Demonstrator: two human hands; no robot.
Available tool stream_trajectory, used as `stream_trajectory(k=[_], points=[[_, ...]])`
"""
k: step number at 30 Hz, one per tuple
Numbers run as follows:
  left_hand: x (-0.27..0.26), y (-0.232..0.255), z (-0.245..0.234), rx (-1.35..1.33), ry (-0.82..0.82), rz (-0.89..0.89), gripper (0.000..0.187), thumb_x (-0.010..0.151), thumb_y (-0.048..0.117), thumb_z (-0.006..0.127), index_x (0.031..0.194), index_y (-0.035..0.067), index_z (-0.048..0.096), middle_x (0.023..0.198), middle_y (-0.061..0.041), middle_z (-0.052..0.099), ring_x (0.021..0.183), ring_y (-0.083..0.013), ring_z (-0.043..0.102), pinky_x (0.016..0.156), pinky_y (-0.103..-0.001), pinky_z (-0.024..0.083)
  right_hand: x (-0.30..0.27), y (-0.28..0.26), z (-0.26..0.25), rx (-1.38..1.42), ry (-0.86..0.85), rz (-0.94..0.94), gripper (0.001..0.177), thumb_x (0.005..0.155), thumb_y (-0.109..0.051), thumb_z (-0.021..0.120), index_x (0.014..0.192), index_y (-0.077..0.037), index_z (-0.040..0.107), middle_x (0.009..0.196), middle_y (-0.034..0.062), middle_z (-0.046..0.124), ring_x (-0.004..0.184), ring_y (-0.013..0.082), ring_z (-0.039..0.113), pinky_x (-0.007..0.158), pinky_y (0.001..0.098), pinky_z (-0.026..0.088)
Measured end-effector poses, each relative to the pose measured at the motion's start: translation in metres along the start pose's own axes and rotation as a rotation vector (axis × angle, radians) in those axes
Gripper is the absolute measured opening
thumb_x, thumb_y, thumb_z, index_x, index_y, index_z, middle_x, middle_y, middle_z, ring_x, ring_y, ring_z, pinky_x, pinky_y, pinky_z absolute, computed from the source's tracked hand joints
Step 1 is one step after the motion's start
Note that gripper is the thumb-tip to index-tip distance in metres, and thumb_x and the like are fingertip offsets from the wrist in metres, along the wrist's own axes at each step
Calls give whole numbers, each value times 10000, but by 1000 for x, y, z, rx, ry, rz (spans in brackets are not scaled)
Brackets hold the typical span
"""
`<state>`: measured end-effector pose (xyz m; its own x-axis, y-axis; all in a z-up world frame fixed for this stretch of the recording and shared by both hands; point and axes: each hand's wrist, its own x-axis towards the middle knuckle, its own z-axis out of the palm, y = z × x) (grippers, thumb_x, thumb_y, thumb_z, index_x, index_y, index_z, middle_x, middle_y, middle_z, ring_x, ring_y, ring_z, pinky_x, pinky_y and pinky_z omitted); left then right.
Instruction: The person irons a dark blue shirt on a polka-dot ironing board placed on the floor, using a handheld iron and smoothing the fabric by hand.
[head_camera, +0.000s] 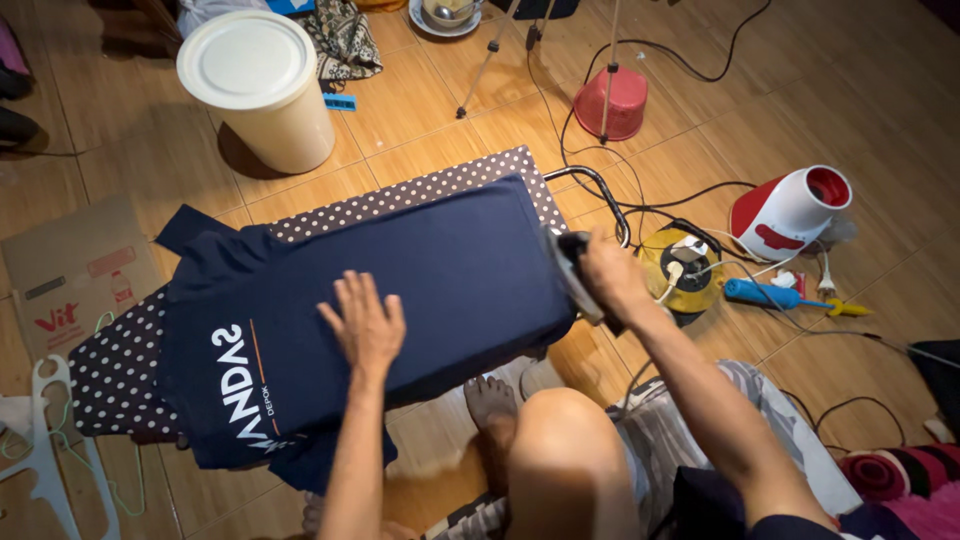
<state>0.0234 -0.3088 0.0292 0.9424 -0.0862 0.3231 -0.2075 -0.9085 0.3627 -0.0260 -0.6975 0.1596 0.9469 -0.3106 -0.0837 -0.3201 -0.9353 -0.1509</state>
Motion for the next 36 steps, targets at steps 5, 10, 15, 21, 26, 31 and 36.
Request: stream_trajectory(k=[5,10,15,21,26,31,36], points=[[-8,73,12,-72,-146,185,700,974,451,511,1514,9,447,1617,-224,342,1516,-397,264,1192,-687,78,12,44,-9,25,232,-35,380,963,-239,630,1153,27,436,996,342,669,819,545,664,757,609,535],[-15,121,9,-167,-219,276,707,942,457,551,1498,30,461,1612,-220,345,1507,-413,264,1198,-659,108,54,65,-20,351,459,75,377,1023,-219,659,1206,16,428,1014,340,654,907,539,633,787,599,484],[-11,129,-3,-184,-196,262,715,906,442,608,1484,42,479,1597,-215,366,1487,-416,296,1200,-638,152,96,45,-2,811,742,66,301,913,-106,717,1072,-18,477,894,164,609,804,305,630,750,438,511],[-9,131,-8,-204,-201,250,714,885,428,632,1475,51,490,1589,-212,376,1479,-414,308,1197,-628,159,132,18,55,1175,915,87,242,896,-58,722,1017,-24,515,894,89,616,822,191,606,765,352,517],[-7,133,-9,-205,-200,241,728,867,429,643,1469,50,493,1588,-212,382,1479,-410,311,1199,-629,155,136,19,108,1332,931,63,293,872,-40,664,1134,-18,536,997,84,642,887,174,626,834,323,524],[-8,132,-9,-221,-184,239,735,873,433,645,1477,42,497,1584,-227,387,1478,-424,320,1202,-629,158,134,34,135,1268,901,123,366,958,-105,672,1214,-3,431,1028,97,622,931,191,616,856,344,522],[-13,124,-2,-303,-162,221,715,875,423,656,1462,38,521,1586,-232,407,1484,-420,336,1217,-613,172,110,32,130,859,910,165,498,959,-178,779,1254,2,421,1171,182,536,1088,301,540,972,419,441]])
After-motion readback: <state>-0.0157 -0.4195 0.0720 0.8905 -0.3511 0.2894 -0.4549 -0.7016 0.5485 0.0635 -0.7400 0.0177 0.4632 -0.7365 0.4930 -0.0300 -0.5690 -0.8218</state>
